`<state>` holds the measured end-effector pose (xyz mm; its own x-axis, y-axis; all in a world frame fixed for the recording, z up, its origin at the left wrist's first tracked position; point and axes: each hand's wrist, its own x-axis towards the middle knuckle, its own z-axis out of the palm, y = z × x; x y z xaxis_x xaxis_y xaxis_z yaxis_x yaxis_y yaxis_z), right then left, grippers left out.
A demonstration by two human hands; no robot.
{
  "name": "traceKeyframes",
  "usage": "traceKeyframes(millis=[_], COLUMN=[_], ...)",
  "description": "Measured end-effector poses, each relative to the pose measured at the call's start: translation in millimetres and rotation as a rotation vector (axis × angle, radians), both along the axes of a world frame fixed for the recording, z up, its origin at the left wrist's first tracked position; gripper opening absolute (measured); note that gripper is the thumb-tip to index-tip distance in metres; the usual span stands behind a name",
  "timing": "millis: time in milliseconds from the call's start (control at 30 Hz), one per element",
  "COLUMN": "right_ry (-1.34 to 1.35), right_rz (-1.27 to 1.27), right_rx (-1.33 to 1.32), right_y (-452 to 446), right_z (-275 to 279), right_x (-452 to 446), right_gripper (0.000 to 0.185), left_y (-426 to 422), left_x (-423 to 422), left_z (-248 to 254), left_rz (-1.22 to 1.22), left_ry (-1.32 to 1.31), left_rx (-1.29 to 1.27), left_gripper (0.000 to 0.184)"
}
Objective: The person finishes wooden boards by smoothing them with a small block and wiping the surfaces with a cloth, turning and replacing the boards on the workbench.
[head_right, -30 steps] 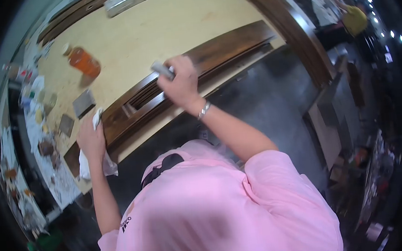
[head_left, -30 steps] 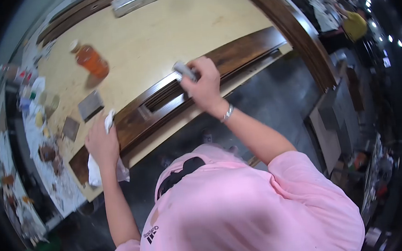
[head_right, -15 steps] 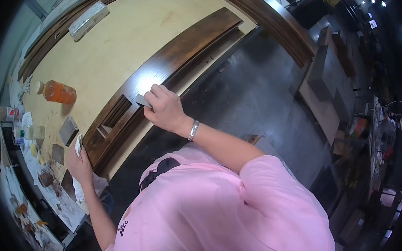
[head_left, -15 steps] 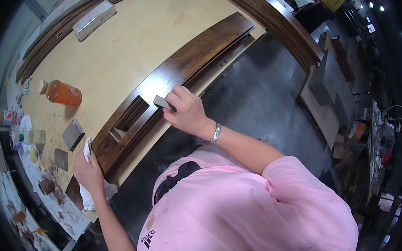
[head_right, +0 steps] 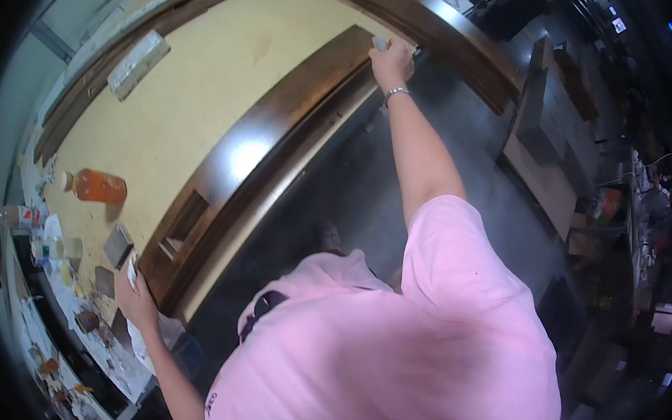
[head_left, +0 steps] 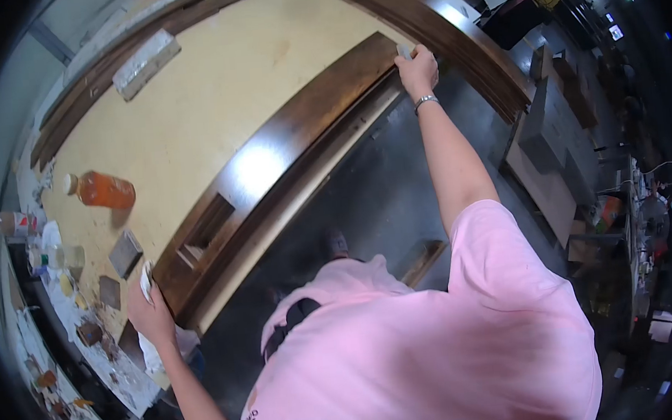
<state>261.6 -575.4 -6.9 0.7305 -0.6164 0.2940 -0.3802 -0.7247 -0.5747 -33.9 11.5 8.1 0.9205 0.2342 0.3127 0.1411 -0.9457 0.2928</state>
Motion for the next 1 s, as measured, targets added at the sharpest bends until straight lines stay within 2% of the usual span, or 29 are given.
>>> traceKeyframes(millis=[67, 167, 200, 267, 333, 367, 400, 433, 500, 567, 600, 733, 833, 867, 933, 967, 1000], right_ry=[-0.031, -0.009, -0.077, -0.278, -0.351, -0.375, -0.357, -0.289, -0.218, -0.097, -0.125, -0.043, -0.023, -0.028, -0.036, 0.014, 0.065], right_rz=[-0.047, -0.158, -0.118, 0.212, 0.455, 0.571, 0.641, 0.705, 0.806, 0.916, 0.998, 1.082, 1.063, 1.069, 1.066, 1.058, 1.048], right_rx=[-0.039, 0.043, 0.049, 0.107, 0.439, 0.591, 0.637, 0.723, 0.863, 0.959, 0.957, 0.923, 0.941, 0.931, 0.908, 0.980, 1.053], right_y=[-19.9, -34.8, -25.6, -5.0, 51.8, 72.2, 98.3, 134.0, 188.2, 227.7, 245.9, 286.2, 292.2, 291.1, 296.2, 297.8, 298.3], right_z=[-7.2, 1.6, 12.0, 19.0, 31.6, 21.1, 20.4, 37.8, 39.4, 35.8, 33.7, 28.5, 20.5, 15.0, 16.2, 15.9, 13.3], right_x=[9.2, 8.6, 2.4, -2.3, -19.8, -21.4, -30.5, -55.6, -81.7, -99.1, -106.9, -128.3, -136.7, -135.1, -136.6, -136.3, -134.8], right_gripper=[0.030, 0.028, 0.027, 0.030, 0.019, 0.012, 0.010, 0.009, 0.008, 0.007, 0.007, 0.008, 0.008, 0.008, 0.009, 0.010, 0.011], left_y=[-1.9, -3.5, -3.1, 11.6, 5.3, 3.9, 6.3, 12.2, 30.2, 40.0, 45.0, 73.1, 102.7, 108.6, 112.2, 111.6, 104.2], left_x=[-4.5, -4.2, -3.7, -5.4, -5.1, -4.1, -5.1, -4.2, 2.7, 8.9, 5.4, -32.5, -66.6, -72.1, -62.9, -54.8, -45.7], left_z=[0.3, 1.3, -2.2, -19.2, -10.2, -4.8, -4.3, -7.0, -14.2, 11.4, 24.6, 45.8, 46.9, 47.3, 56.5, 61.3, 67.0], left_rz=[-0.031, -0.034, -0.035, 0.010, 0.007, -0.005, -0.002, -0.012, 0.107, 0.277, 0.362, 0.318, 0.446, 0.491, 0.386, 0.333, 0.320], left_ry=[-0.020, -0.035, -0.030, -0.065, -0.087, -0.084, -0.083, -0.091, -0.286, -0.360, -0.400, -0.522, -0.557, -0.547, -0.617, -0.650, -0.621], left_rx=[-0.020, -0.020, -0.039, -0.003, 0.025, 0.043, 0.000, -0.049, -0.229, -0.511, -0.657, -0.646, -0.547, -0.417, -0.293, -0.231, -0.397], left_gripper=[0.028, 0.027, 0.026, 0.024, 0.024, 0.025, 0.028, 0.030, 0.030, 0.029, 0.029, 0.029, 0.030, 0.030, 0.031, 0.031, 0.032])
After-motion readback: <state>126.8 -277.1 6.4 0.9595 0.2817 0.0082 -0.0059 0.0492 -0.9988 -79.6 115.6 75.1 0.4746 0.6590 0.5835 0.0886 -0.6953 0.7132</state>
